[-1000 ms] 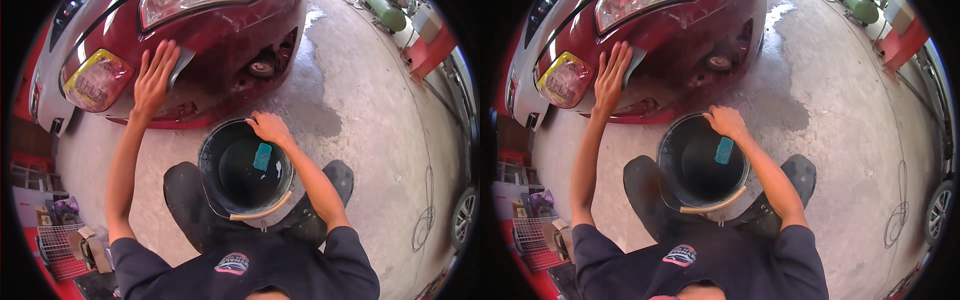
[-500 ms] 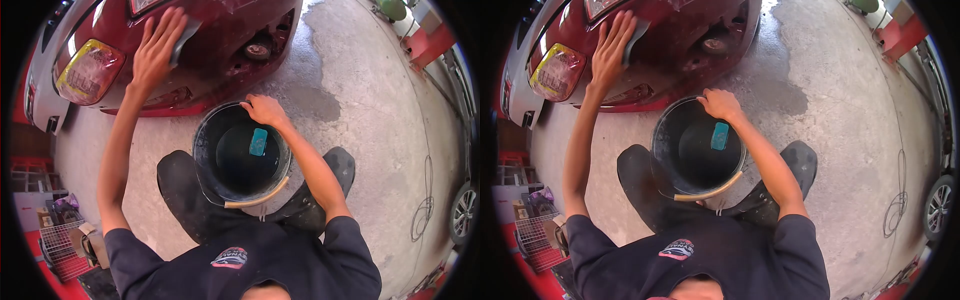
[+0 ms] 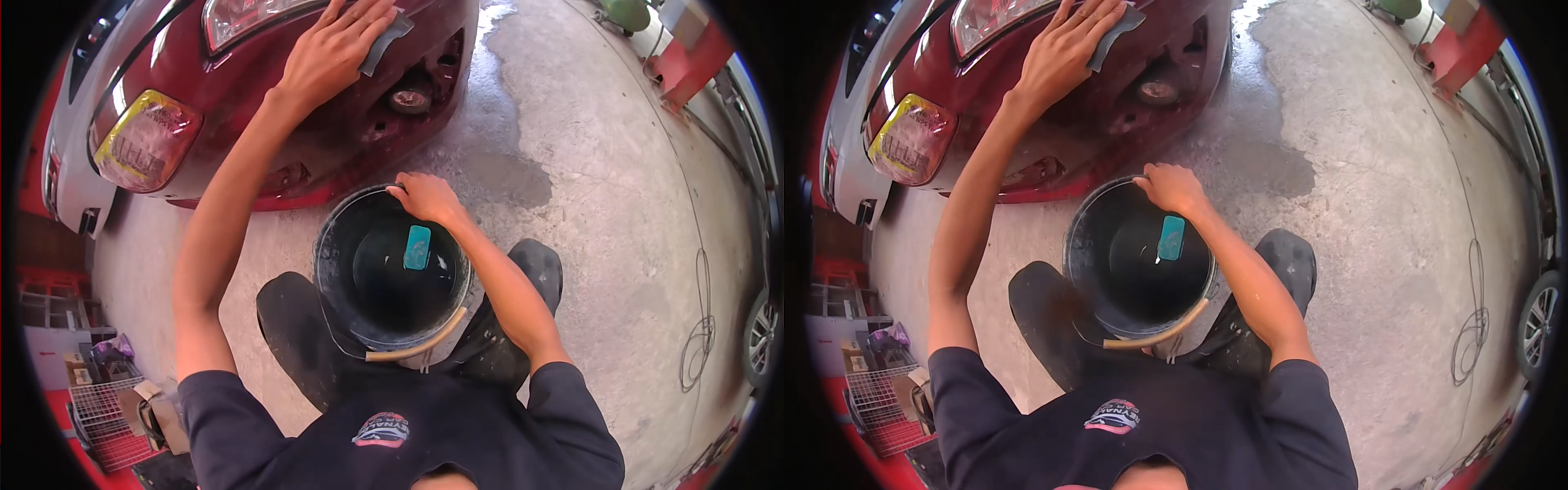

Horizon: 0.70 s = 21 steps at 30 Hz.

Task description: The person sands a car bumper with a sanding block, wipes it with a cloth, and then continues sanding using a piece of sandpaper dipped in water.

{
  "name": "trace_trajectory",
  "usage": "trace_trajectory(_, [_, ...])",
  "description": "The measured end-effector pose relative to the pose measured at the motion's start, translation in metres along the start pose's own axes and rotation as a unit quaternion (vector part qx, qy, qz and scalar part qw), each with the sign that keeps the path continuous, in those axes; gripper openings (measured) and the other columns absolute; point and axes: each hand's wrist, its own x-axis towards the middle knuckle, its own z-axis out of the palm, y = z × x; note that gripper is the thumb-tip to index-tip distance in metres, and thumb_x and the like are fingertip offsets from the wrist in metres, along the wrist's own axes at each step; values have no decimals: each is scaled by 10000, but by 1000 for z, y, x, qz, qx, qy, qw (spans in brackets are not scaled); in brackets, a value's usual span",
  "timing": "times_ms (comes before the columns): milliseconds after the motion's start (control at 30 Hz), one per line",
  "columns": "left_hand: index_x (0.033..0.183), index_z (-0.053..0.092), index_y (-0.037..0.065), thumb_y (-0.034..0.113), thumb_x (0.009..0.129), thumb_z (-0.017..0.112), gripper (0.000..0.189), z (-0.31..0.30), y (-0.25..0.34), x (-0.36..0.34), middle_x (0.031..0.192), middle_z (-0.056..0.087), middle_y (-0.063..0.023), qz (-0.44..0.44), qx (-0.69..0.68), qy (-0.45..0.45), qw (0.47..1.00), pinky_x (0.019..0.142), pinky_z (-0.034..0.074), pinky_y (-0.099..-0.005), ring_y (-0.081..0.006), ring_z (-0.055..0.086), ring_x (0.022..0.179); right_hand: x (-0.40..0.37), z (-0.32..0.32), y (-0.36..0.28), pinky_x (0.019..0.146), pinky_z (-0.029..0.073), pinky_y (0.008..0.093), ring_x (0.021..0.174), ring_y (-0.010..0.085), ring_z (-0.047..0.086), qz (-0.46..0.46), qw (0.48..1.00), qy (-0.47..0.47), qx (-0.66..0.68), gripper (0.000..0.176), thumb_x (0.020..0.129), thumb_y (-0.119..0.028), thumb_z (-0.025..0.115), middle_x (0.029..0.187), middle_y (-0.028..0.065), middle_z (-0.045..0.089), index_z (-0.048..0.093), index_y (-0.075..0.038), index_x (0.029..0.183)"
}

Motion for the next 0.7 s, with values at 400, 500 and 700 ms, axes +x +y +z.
trace_trajectory(400, [1542, 538, 56, 100, 894, 645, 658, 19, 11, 3, 1660, 479, -85, -36, -28, 31, 998, 1306, 264, -484, -236, 395, 1571, -7, 1, 1, 899, 569, 546, 1058, 410, 717, -6, 1000, 15, -6, 419, 1088, -437, 523, 1119, 189, 743, 684, -52, 1131])
trace_trajectory(500, [1565, 512, 58, 95, 877, 675, 708, 14, -5, -65, 1663, 471, -88, -34, -2, 4, 999, 1307, 269, -483, -241, 384, 1575, -4, -3, -1, 893, 571, 545, 1052, 405, 719, -7, 1000, 18, -9, 419, 1088, -437, 523, 1115, 188, 744, 682, -52, 1132])
trace_trajectory(700, [1533, 553, 56, 68, 890, 616, 646, 30, 18, 8, 1663, 478, -77, -32, -13, 30, 999, 1305, 269, -487, -212, 375, 1582, -3, 3, -1, 885, 573, 543, 1039, 408, 721, -19, 999, 31, -10, 409, 1083, -433, 534, 1073, 185, 749, 681, -54, 1129])
